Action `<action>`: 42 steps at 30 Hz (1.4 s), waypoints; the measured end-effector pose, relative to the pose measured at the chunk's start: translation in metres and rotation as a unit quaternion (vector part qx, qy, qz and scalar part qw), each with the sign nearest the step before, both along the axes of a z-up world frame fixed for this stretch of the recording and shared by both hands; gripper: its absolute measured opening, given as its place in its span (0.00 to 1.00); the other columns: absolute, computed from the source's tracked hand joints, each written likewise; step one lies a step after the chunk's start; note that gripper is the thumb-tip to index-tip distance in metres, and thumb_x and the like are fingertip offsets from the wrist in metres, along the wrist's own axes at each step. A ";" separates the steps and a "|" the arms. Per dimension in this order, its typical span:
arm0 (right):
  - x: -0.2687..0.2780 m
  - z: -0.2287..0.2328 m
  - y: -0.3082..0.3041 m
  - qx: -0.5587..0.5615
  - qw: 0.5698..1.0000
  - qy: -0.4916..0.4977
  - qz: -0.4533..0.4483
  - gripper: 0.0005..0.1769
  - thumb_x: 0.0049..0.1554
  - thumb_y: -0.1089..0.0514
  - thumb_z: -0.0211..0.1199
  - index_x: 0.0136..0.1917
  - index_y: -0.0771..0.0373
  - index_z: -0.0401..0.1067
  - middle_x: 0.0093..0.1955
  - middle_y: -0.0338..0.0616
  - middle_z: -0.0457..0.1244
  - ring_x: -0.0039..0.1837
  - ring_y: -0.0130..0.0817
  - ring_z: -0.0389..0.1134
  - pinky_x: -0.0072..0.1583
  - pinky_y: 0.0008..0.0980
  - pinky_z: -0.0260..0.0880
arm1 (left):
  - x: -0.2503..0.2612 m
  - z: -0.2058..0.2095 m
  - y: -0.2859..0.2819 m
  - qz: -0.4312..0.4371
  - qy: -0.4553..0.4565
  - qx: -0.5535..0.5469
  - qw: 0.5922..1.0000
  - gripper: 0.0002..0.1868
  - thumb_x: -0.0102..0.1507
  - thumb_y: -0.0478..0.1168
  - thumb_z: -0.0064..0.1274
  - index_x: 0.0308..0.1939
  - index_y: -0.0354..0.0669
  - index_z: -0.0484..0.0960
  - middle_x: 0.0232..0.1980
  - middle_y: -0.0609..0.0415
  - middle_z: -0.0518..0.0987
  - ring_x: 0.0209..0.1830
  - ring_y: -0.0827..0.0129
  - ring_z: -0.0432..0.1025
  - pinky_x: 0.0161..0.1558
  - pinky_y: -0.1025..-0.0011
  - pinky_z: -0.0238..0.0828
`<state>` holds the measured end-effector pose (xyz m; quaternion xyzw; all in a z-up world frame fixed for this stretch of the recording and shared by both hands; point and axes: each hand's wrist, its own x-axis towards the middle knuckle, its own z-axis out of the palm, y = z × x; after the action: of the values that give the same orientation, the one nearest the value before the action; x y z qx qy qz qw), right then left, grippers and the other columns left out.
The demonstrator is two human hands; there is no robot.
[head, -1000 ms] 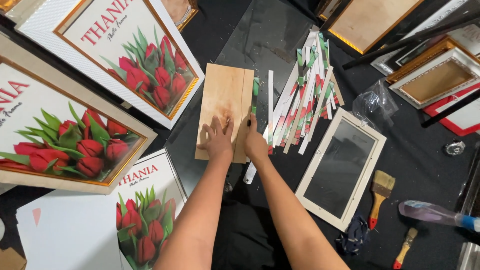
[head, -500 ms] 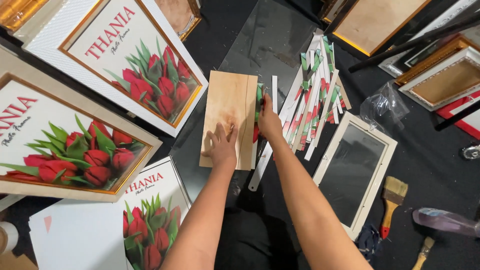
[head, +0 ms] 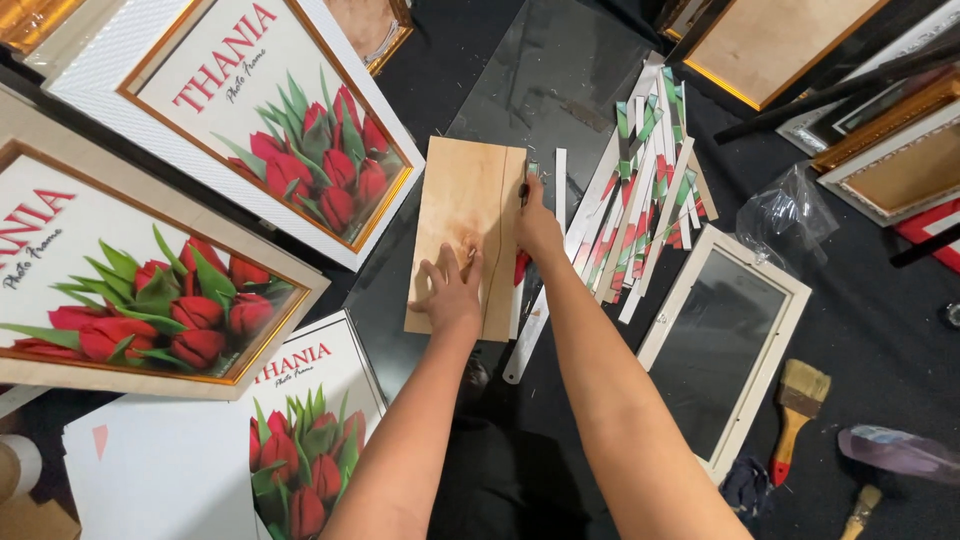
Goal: The person uses a utility knife and a wooden board as a straight edge to cut thin strips from printed paper sheets on a workshop table.
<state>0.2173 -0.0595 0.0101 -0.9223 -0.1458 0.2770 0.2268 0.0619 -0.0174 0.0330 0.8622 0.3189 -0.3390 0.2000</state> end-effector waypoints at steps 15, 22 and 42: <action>-0.087 0.064 -0.035 -0.029 0.996 0.080 0.003 0.37 0.66 0.58 0.38 0.84 0.47 0.29 0.54 0.65 0.68 0.57 0.65 0.71 0.60 0.56 0.70 | -0.001 -0.024 -0.002 0.002 -0.023 0.017 1.000 0.68 0.53 0.19 0.63 0.82 0.71 0.39 0.85 0.42 0.27 0.83 0.32 0.26 0.56 0.12 0.52; -0.136 0.084 -0.064 -0.018 0.995 0.092 0.017 0.35 0.66 0.59 0.34 0.83 0.50 0.30 0.59 0.68 0.66 0.61 0.66 0.69 0.59 0.56 0.68 | -0.003 -0.014 -0.002 0.004 -0.025 0.012 1.000 0.63 0.58 0.18 0.57 0.82 0.72 0.39 0.85 0.43 0.27 0.83 0.32 0.26 0.55 0.11 0.50; 0.009 0.004 -0.008 0.009 1.000 -0.023 0.009 0.33 0.65 0.52 0.40 0.81 0.39 0.39 0.54 0.61 0.69 0.57 0.59 0.72 0.61 0.54 0.69 | -0.001 0.000 -0.004 -0.006 -0.007 0.026 1.000 0.58 0.63 0.20 0.51 0.82 0.74 0.35 0.85 0.43 0.27 0.83 0.32 0.25 0.57 0.14 0.52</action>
<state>0.2260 -0.0675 0.0141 -0.9249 -0.1621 0.2567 0.2290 0.0606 -0.0214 0.0332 0.8713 0.3210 -0.3258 0.1776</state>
